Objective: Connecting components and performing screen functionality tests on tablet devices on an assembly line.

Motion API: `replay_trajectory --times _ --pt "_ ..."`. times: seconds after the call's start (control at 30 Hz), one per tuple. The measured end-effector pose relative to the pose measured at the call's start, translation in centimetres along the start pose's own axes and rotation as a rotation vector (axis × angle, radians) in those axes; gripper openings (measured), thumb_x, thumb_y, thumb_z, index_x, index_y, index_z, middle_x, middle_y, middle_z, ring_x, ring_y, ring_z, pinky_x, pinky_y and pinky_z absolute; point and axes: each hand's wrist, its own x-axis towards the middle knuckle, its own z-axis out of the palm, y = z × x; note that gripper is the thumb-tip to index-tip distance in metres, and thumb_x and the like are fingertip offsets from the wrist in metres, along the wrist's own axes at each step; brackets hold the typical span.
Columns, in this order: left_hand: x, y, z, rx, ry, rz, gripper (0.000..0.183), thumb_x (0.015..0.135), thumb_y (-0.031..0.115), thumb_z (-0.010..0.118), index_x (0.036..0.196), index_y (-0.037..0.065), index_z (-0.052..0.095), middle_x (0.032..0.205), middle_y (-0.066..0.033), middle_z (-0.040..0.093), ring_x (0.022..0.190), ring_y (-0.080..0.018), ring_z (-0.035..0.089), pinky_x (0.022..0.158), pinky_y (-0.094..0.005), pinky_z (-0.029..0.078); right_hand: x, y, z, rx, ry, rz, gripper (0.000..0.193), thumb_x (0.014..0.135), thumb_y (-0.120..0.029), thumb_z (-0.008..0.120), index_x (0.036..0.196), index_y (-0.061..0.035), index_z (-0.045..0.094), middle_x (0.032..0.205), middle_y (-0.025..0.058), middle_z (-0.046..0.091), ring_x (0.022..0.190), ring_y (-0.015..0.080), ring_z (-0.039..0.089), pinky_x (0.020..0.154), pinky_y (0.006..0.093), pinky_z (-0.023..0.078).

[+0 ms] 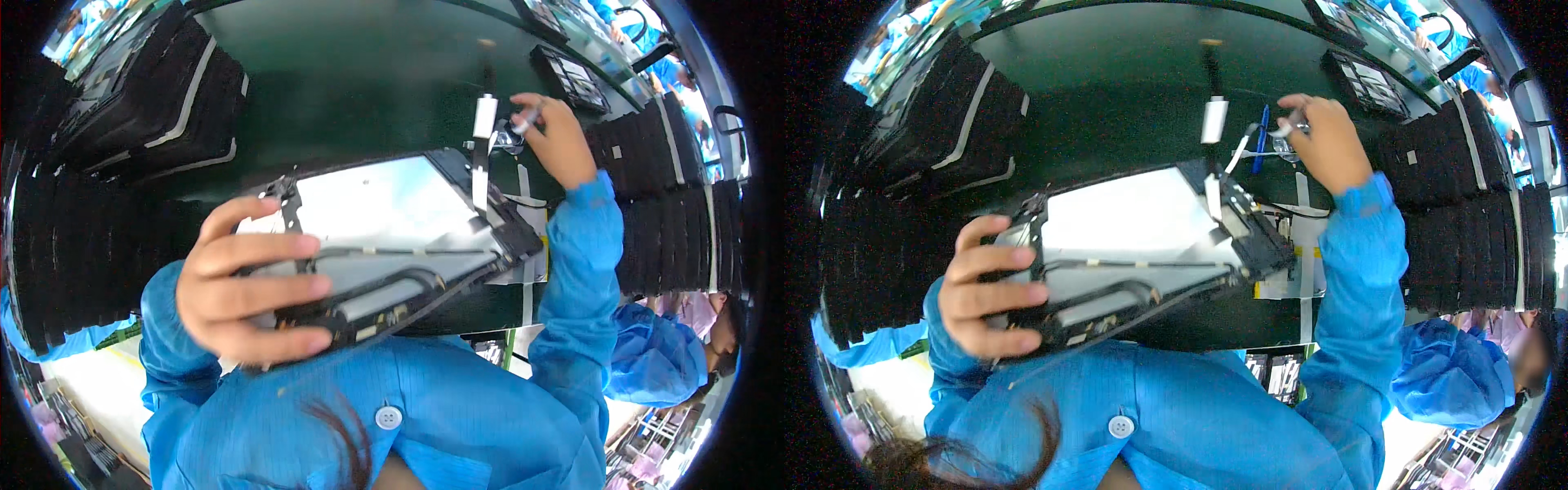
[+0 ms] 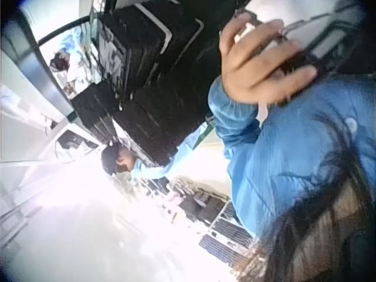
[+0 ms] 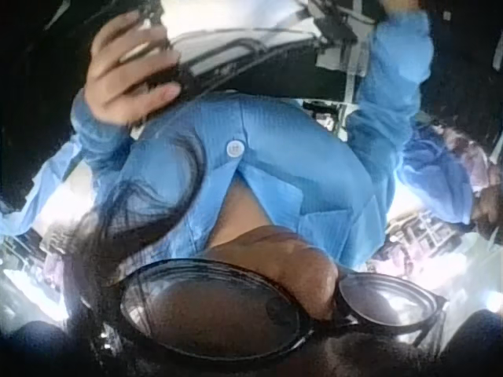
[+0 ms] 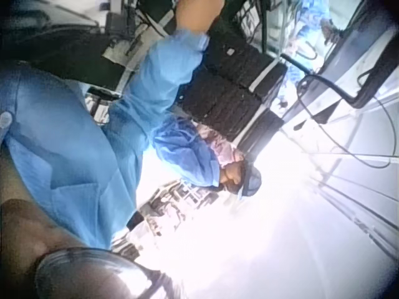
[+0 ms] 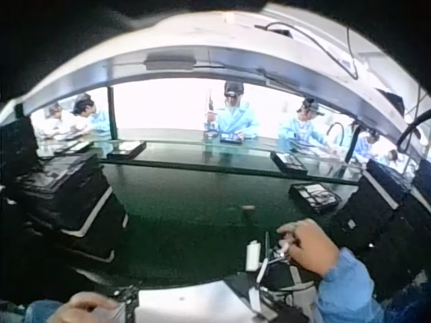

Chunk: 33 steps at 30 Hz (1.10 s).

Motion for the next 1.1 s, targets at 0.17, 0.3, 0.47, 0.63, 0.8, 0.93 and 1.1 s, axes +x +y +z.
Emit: replay_trajectory --times 0.17,0.3,0.47,0.63,0.8,0.93,1.1 --pt "-3.1 -1.9 1.8 0.109 -0.141 -0.021 0.046 0.070 0.011 0.069 0.111 0.029 0.060 0.112 -0.0047 0.058 0.113 -0.0285 0.049 0.101 -0.0531 0.032 4.5 1.6 4.9 -0.456 -0.115 0.001 0.034 0.084 -0.027 0.056 0.114 -0.0108 0.057 0.088 0.0111 0.064 0.089 0.0307 0.058 0.075 0.0420 0.046" --pt "-5.4 -1.8 2.5 0.167 -0.173 -0.086 0.052 0.071 0.011 0.070 0.115 0.035 0.058 0.116 -0.0032 0.057 0.115 -0.0262 0.048 0.102 -0.0503 0.031 5.3 1.7 7.5 -0.615 -0.344 0.055 0.042 0.086 -0.026 0.051 0.124 -0.0105 0.046 0.092 0.0140 0.064 0.091 0.0318 0.059 0.075 0.0452 0.046" --pt "-6.8 -1.1 2.1 0.381 -0.351 -0.261 0.045 0.071 0.010 0.064 0.112 0.029 0.061 0.114 -0.0052 0.057 0.112 -0.0260 0.050 0.099 -0.0459 0.035 6.2 2.2 8.9 -0.545 -0.368 0.198 0.035 0.086 -0.018 0.042 0.118 -0.0113 0.052 0.093 0.0181 0.064 0.088 0.0347 0.061 0.075 0.0460 0.046" --pt "-5.8 -0.5 2.7 0.511 -0.351 -0.772 0.040 0.074 0.001 0.056 0.112 0.014 0.060 0.132 -0.0108 0.043 0.124 -0.0342 0.036 0.100 -0.0433 0.033 6.2 2.9 4.9 -0.054 0.226 0.111 0.018 0.084 -0.018 0.050 0.093 -0.0084 0.063 0.087 0.0174 0.062 0.081 0.0330 0.059 0.072 0.0391 0.046" --pt "-4.6 0.2 3.7 0.514 -0.296 -0.949 0.041 0.073 0.001 0.059 0.113 0.012 0.058 0.133 -0.0156 0.041 0.126 -0.0353 0.035 0.102 -0.0445 0.032 1.4 1.4 -2.0 1.501 0.377 0.148 0.040 0.085 -0.011 0.049 0.121 0.0055 0.047 0.086 0.0044 0.048 0.077 0.0130 0.044 0.070 0.0256 0.038" --pt "-1.9 1.5 8.0 0.070 -0.240 -0.711 0.056 0.066 0.016 0.072 0.118 0.006 0.054 0.131 -0.0160 0.042 0.126 -0.0317 0.037 0.103 -0.0435 0.032 -3.0 -3.0 0.9 1.488 0.188 0.238 0.040 0.086 -0.023 0.057 0.115 0.0018 0.045 0.077 0.0017 0.043 0.072 0.0132 0.040 0.067 0.0261 0.035" --pt "-2.3 0.2 10.5 0.103 -0.345 -0.626 0.058 0.066 0.022 0.073 0.118 0.006 0.053 0.131 -0.0140 0.044 0.125 -0.0298 0.038 0.104 -0.0448 0.031 -7.3 -6.8 4.0 1.412 -0.010 0.411 0.053 0.092 -0.054 0.031 0.089 -0.0049 0.051 0.062 0.0023 0.041 0.057 0.0118 0.038 0.052 0.0251 0.031"
